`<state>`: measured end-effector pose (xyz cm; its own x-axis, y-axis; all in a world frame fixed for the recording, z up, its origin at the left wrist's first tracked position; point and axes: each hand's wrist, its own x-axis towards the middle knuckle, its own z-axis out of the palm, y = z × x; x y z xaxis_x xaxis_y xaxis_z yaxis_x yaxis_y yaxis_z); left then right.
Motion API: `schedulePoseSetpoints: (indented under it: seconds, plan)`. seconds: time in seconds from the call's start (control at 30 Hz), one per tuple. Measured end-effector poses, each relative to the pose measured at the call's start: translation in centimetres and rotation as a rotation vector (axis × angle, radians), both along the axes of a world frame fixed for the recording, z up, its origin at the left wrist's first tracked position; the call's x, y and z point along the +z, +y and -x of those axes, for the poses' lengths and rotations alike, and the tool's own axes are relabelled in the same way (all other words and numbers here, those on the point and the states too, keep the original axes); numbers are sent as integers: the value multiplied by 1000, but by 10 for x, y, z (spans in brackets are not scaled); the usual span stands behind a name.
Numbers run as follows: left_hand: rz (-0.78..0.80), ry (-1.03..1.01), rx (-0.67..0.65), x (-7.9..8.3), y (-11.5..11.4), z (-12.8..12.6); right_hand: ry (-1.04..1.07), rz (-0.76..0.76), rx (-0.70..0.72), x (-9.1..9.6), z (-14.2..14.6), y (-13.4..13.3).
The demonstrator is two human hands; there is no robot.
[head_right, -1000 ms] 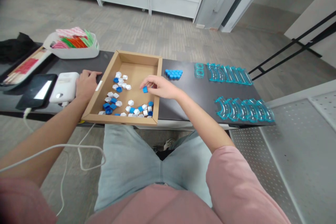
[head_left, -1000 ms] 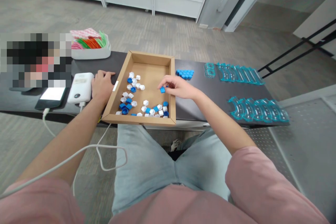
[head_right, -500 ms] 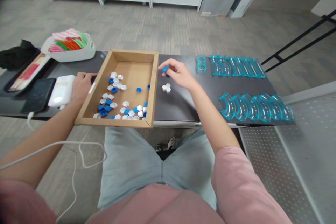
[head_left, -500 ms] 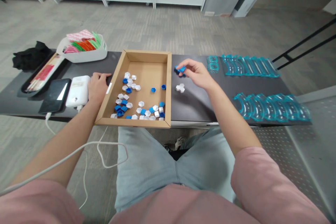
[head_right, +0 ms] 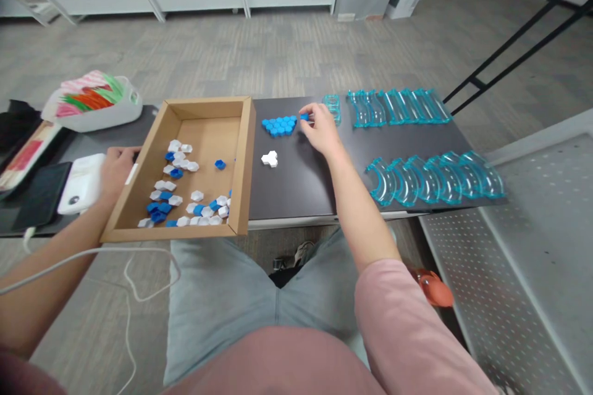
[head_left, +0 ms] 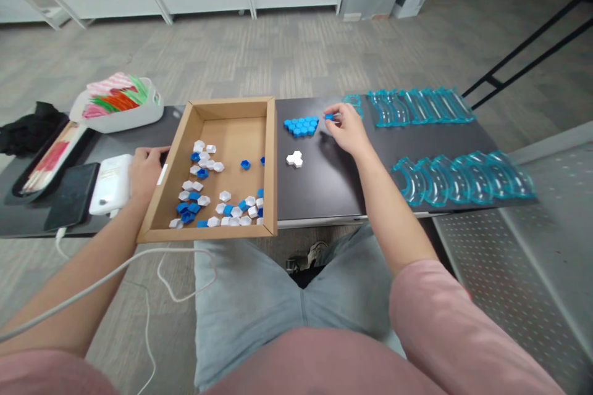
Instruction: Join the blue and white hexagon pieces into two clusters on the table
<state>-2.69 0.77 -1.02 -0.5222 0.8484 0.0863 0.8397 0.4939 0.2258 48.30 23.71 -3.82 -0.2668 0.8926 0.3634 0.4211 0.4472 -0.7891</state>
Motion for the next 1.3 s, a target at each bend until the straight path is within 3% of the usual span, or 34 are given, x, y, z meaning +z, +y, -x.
schedulePoseSetpoints:
  seconds: [0.27,0.77,1.3]
  plan:
    - [20,-7,-2,5,0,-3,-239,28,24,4,6,-12]
    - [-14,-13,-2,1,-1,0,-77,123,39,-4,8,-9]
    - [49,18,-6,2,0,-2,-43,159,30,-7,9,-7]
